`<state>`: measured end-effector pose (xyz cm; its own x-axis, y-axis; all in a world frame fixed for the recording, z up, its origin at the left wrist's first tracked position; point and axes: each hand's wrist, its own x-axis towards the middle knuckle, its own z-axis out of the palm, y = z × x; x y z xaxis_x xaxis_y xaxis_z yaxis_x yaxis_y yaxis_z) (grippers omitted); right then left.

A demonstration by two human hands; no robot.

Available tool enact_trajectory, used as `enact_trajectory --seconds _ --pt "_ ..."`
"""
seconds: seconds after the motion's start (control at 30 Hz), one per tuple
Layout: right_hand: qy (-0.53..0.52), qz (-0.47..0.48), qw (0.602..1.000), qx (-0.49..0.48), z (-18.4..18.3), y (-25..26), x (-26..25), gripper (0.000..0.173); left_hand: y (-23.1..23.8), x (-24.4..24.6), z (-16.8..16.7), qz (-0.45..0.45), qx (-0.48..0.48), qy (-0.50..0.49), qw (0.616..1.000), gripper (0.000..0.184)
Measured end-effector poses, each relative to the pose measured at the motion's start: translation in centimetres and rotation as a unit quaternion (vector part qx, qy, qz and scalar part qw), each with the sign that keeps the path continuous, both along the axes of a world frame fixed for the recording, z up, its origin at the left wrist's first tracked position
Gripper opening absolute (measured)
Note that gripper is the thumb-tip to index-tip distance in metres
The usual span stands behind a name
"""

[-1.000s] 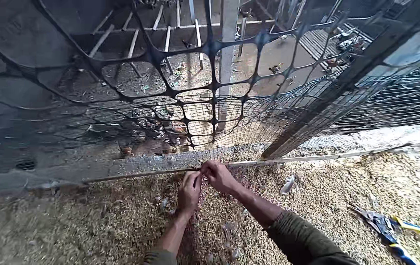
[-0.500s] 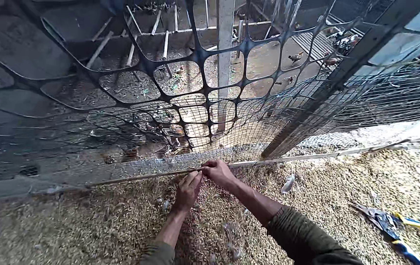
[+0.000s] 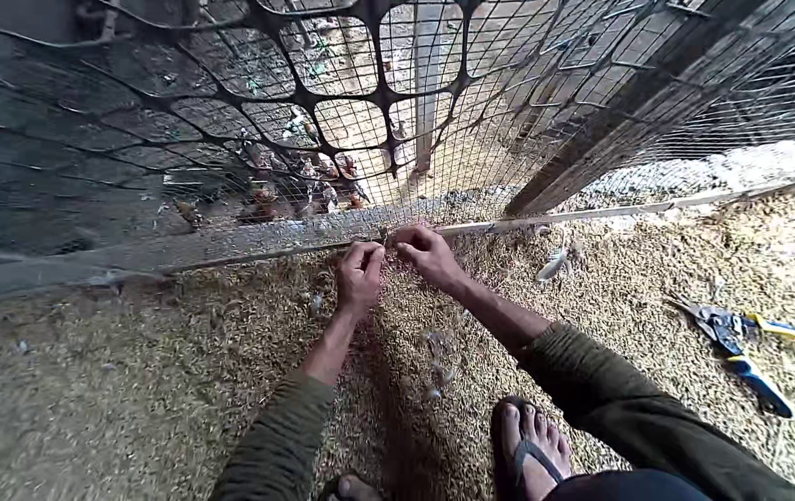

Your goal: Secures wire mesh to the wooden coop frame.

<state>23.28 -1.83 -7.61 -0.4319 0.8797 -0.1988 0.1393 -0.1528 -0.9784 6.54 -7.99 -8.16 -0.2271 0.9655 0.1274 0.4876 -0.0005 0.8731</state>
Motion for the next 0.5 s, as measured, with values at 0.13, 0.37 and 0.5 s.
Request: enact_trajectory --seconds 0.13,0.37,0.5 --pt "-0.002 0.043 0.999 0.019 -0.06 -0.27 -0.16 0.026 0.13 -0.29 -0.30 -0.007 -0.005 -0.051 0.999 0.013" --pt "0.034 0.030 0.985 0.165 -0.82 -0.31 -0.59 0.019 0.10 -0.54 -0.49 -0.005 -0.027 -0.098 0.995 0.012" --pt "-0.026 0.044 0.970 0.238 -0.84 -0.25 -0.66 0.020 0.21 -0.58 -0.76 -0.009 -0.032 -0.125 0.992 0.012"
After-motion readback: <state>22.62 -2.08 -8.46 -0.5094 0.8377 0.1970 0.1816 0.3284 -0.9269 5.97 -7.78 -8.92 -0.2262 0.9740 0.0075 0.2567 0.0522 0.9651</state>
